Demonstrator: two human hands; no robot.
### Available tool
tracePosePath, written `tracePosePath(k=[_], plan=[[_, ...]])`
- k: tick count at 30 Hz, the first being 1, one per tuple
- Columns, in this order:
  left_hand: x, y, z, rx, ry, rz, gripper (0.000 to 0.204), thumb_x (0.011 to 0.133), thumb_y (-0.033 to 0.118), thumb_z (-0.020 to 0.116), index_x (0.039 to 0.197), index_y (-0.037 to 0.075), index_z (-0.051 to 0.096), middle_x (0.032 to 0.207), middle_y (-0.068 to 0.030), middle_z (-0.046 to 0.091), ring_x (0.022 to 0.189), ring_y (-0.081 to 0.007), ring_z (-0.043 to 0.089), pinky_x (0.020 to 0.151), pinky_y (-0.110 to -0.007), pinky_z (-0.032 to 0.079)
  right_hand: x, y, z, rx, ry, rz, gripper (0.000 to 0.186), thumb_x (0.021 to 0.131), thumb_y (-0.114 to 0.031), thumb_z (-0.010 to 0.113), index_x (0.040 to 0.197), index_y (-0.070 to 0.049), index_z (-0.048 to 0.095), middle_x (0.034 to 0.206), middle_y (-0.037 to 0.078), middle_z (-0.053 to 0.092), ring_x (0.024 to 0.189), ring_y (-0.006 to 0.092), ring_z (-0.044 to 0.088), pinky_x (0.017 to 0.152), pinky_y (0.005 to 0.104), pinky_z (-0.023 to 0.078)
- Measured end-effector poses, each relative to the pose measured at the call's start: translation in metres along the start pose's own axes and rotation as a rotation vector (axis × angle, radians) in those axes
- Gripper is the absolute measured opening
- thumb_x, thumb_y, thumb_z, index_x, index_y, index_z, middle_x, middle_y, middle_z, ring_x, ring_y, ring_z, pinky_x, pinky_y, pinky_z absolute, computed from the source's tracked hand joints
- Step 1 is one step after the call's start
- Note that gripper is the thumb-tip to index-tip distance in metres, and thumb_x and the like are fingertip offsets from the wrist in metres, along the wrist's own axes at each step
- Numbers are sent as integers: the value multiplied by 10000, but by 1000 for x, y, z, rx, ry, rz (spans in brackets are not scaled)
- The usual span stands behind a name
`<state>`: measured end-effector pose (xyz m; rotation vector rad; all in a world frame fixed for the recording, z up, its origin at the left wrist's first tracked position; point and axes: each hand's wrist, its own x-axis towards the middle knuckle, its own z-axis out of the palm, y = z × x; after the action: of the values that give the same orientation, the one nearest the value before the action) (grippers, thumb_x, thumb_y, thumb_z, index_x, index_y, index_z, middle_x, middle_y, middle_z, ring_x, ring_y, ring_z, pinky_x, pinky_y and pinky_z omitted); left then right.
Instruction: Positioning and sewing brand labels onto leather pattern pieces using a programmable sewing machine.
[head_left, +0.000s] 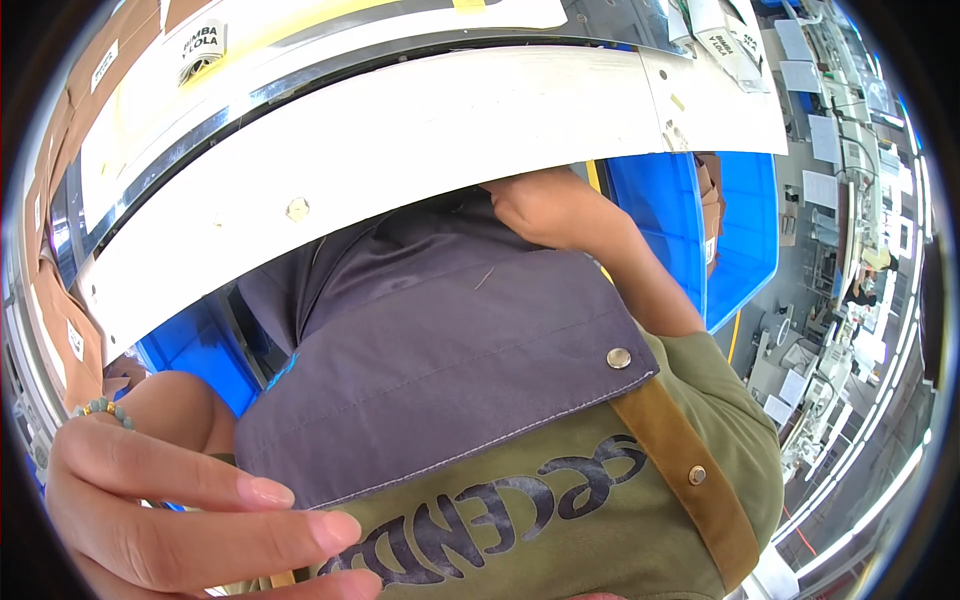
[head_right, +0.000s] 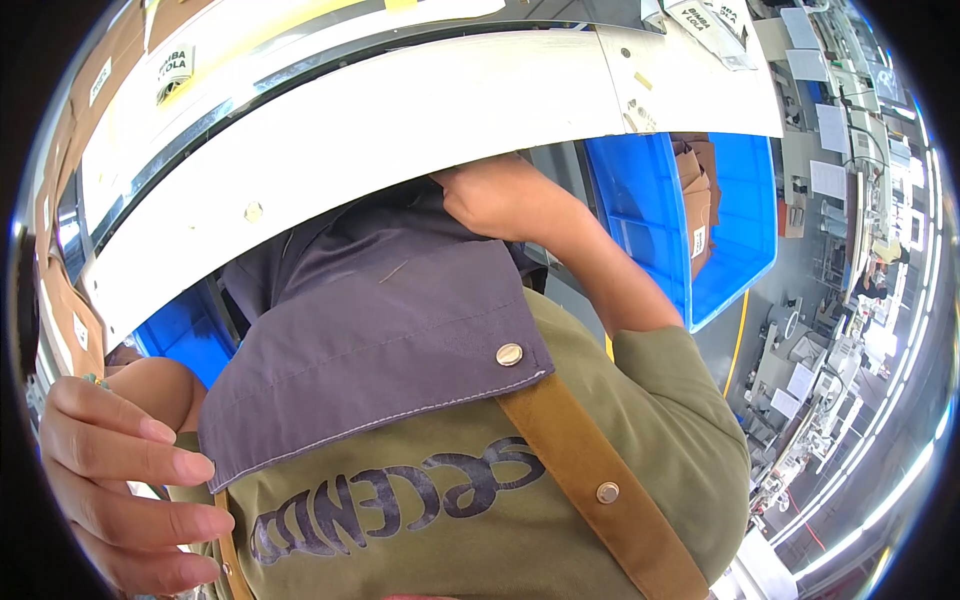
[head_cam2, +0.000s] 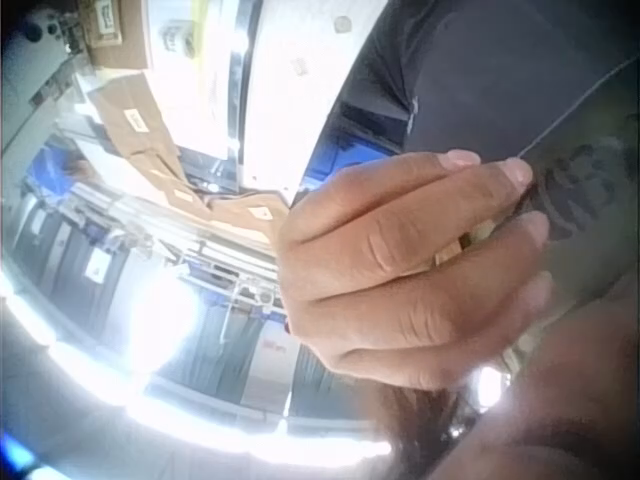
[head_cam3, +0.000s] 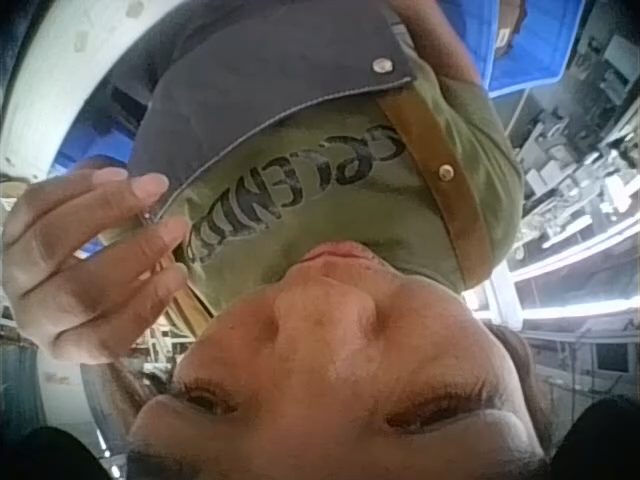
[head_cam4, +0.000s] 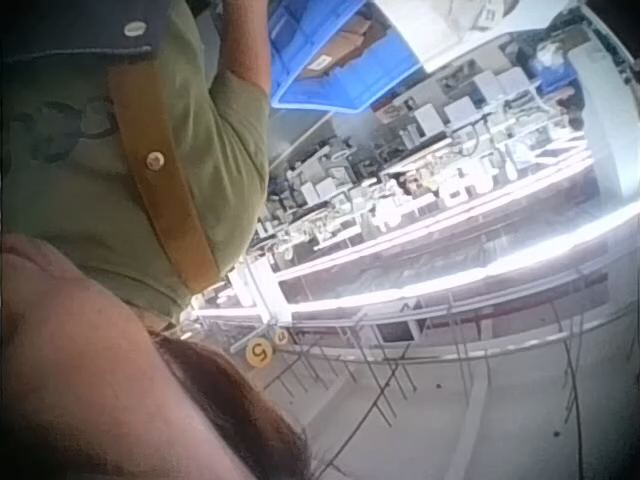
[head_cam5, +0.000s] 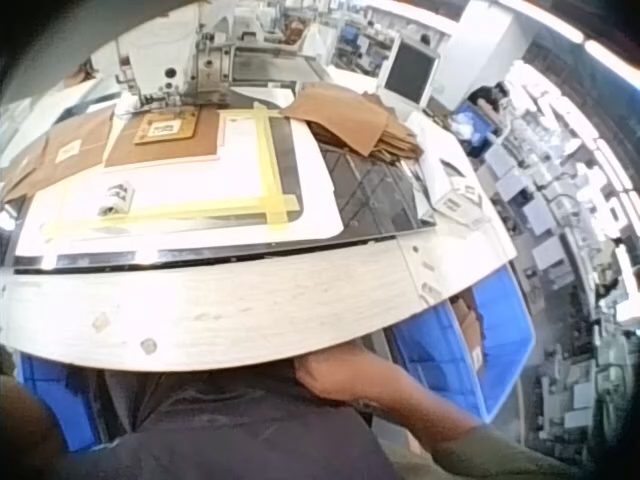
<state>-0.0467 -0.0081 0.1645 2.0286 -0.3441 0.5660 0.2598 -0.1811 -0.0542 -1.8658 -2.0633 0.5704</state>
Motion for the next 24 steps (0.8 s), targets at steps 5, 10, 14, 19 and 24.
tracePosePath(k=[5, 10, 14, 19, 24], plan=[[-3, 4, -7, -37, 29, -7, 134, 924, 252, 724, 927, 129, 779, 1018, -50, 786, 1024, -266, 786, 777, -342, 649, 1, -3, -9, 11, -130, 68, 272, 974, -117, 549, 1134, 49, 693, 1078, 281, 705, 984, 483, 668, 919, 547, 522], [-4, 2, -63, 137, -525, 150, 225, 1097, 420, 574, 1288, 407, 694, 1200, 222, 743, 1041, -40, 697, 783, -206, 441, 1, -1, -6, -52, -133, 7, 245, 986, -129, 559, 1089, 52, 688, 1042, 266, 704, 966, 471, 669, 902, 543, 523], [-16, 3, -62, 156, -462, 184, 239, 1100, 447, 570, 1306, 415, 688, 1179, 223, 745, 1030, -32, 698, 788, -205, 445, 5, 0, -6, -138, -116, -35, 202, 988, -141, 583, 985, 23, 701, 978, 212, 708, 920, 416, 683, 850, 515, 539], [-13, 7, -58, 163, -426, 99, 249, 1096, 463, 588, 1313, 410, 698, 1184, 224, 743, 1042, -31, 701, 780, -203, 441, 6, 7, -2, -250, -92, -164, 189, 982, -150, 609, 923, -2, 712, 941, 170, 708, 890, 369, 694, 819, 494, 550], [-11, 1, -67, 132, -480, 198, 227, 1096, 453, 604, 1290, 395, 705, 1222, 207, 743, 1068, -37, 708, 832, -195, 460, 14, 2, 1, -123, -98, -34, 257, 1013, -202, 600, 1051, 9, 742, 1035, 200, 737, 987, 400, 708, 903, 494, 559]])
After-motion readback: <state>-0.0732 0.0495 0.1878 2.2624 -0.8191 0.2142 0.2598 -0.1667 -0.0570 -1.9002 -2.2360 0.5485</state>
